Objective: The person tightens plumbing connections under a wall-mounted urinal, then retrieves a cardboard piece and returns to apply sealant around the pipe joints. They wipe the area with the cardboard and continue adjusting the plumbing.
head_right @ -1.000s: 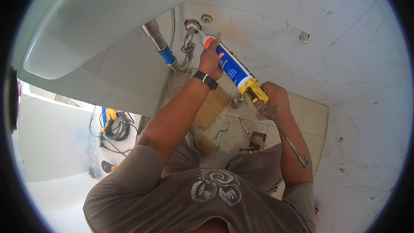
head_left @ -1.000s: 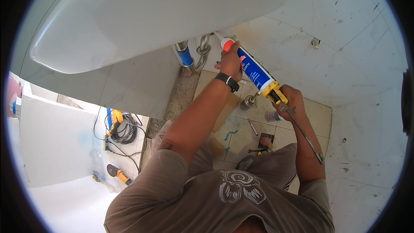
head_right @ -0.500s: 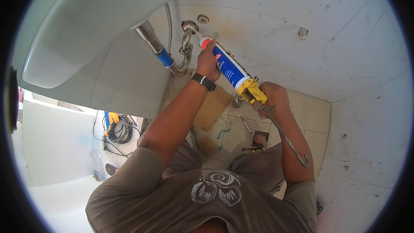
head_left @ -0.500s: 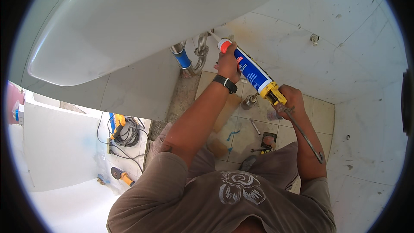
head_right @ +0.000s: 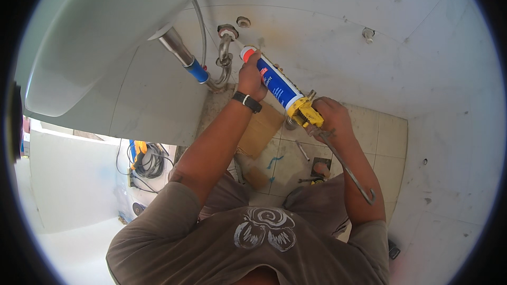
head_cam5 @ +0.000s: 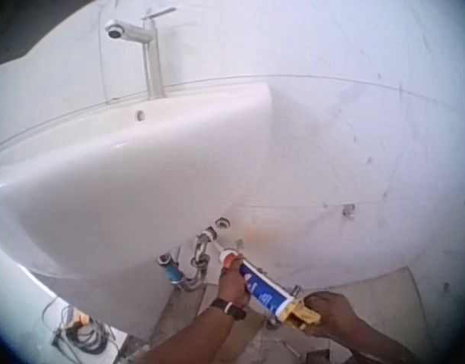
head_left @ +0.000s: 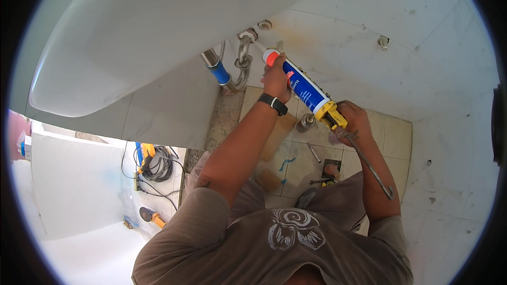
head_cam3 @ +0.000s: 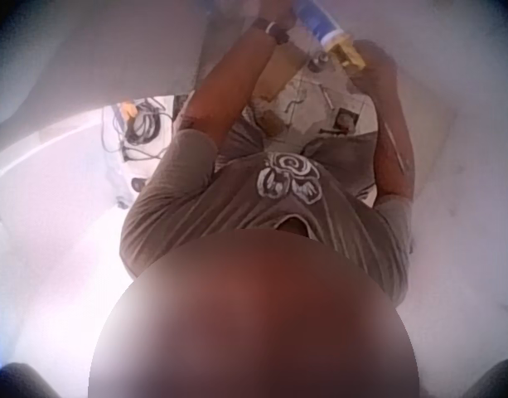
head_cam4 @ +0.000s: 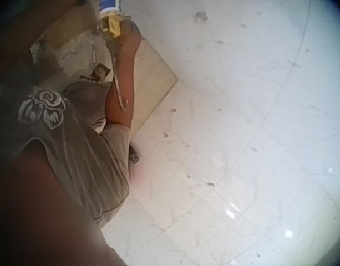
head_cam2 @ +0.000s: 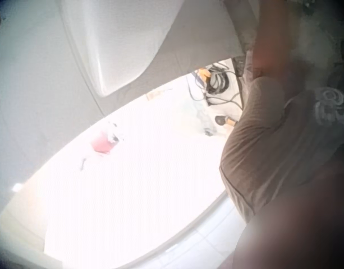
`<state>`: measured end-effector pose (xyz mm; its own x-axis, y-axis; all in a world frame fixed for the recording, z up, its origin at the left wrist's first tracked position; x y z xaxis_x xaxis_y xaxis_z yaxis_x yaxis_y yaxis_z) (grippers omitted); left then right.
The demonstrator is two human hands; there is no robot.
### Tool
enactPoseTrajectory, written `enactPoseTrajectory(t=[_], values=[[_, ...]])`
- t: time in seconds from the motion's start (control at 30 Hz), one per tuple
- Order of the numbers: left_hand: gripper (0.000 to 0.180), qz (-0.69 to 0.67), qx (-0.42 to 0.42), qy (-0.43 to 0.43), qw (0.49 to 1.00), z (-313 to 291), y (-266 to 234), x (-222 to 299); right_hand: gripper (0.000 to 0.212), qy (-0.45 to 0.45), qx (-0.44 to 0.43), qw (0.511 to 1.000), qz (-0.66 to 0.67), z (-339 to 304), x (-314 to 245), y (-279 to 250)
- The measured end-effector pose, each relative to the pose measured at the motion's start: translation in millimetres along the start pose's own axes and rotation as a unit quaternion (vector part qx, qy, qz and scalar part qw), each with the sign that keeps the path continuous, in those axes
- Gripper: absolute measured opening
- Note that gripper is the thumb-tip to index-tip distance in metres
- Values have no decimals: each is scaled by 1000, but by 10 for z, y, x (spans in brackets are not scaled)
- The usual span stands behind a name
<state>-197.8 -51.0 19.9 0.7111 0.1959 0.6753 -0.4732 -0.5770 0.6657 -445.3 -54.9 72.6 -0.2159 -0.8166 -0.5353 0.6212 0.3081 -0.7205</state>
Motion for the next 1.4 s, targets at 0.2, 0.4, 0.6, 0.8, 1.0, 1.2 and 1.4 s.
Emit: enactPoseTrajectory(t=[0.2,0.4,0.6,0.8,1.0,1.2,1.4], values=[[34,5,-9,-18,1000,64,-66,-49,46,2,12,1000,17,-59,132,118],[34,25,-2,-12,1000,118,-126,-66,49,2,3,1000,8,-93,256,201],[41,37,-5,-20,999,171,-198,-71,42,-7,-2,1000,19,-57,388,265],[44,49,-1,-14,999,202,-243,-40,42,-7,2,1000,27,-62,533,422],[48,88,21,-9,996,240,-308,-46,41,14,-6,999,40,-95,677,601],[47,96,9,-22,995,292,-393,-49,40,33,-23,999,20,-113,709,667],[50,122,-16,-18,992,249,-336,-20,40,42,-56,998,-4,-92,714,639]])
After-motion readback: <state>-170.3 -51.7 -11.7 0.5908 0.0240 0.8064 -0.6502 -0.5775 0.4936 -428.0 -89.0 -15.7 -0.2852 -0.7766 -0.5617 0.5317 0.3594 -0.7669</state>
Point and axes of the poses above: each hand's wrist, its own z-axis towards the middle knuckle, its own y-axis out of the palm, x = y × z, the point moved 3 cm from there along z, towards the middle knuckle, and after that the axes turned 5 degrees about z, right-handed, at the moved point
